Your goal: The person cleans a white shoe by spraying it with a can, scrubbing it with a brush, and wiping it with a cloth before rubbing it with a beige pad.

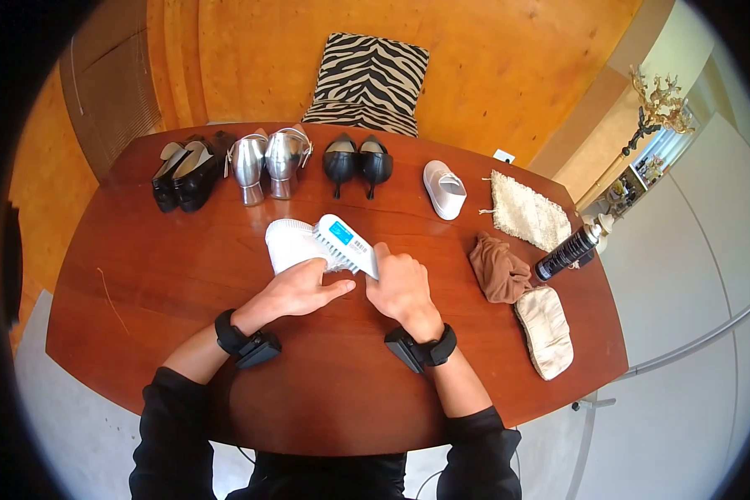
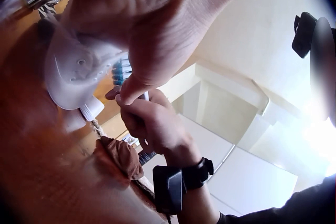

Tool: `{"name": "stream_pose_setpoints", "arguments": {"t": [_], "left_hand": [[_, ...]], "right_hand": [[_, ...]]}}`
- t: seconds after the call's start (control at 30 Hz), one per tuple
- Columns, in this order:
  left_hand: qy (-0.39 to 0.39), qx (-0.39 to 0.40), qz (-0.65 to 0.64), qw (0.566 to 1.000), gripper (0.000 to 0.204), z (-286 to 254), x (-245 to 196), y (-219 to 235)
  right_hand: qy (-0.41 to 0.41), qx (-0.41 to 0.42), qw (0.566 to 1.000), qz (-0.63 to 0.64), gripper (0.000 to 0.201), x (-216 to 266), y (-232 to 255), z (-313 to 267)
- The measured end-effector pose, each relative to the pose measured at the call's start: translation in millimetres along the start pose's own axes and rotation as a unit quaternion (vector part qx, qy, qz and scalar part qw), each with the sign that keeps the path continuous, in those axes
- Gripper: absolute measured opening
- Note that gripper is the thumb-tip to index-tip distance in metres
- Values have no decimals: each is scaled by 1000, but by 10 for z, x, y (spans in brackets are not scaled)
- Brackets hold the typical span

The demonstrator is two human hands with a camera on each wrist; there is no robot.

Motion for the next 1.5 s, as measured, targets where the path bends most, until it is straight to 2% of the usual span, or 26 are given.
{"name": "stream_pose_setpoints", "arguments": {"t": [0.13,0.33,0.4,0.5,0.6,0.7,0.8,0.97,1.03,1.2,1.4,1.5], "left_hand": [[-23,-15,-2,1000,51,-29,-23,24],[15,5,21,1000,51,-4,-8,47],[-19,-13,-5,1000,57,30,67,25],[-51,-24,-16,998,57,54,131,-5],[-61,-29,-28,997,55,30,110,6],[-17,-11,-5,1000,55,19,73,35],[-59,-20,-41,997,55,4,44,48],[-33,-22,-14,999,56,48,113,37],[-22,-17,-9,1000,56,39,105,42],[-9,-8,-24,1000,55,9,58,64],[-78,-34,-45,995,55,60,186,24],[-47,-22,-30,998,47,63,165,29]], "right_hand": [[-15,-12,1000,9,18,-87,-97,46],[-54,24,998,-27,22,-223,-135,99],[-46,23,998,-31,22,-136,-40,55],[-9,22,1000,-19,22,1,44,-6],[-9,17,1000,-16,21,-20,-3,11],[-42,21,999,-23,21,-164,-138,83],[-63,21,997,-29,21,-268,-196,120],[-46,26,997,-47,22,-63,7,15],[-15,35,998,-46,22,34,46,-23],[-39,39,998,-37,22,-115,-89,61],[-80,51,995,-42,23,-214,-97,86],[-66,55,995,-48,22,-52,39,11]]}}
Point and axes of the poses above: each hand's wrist, its own z-axis towards the middle knuckle, its own y-axis out of the back of the hand, x = y × z, the point moved 3 cm from there along z, towards the middle knuckle, and after that the axes turned 14 degrees about -z, right-handed, at the moved point
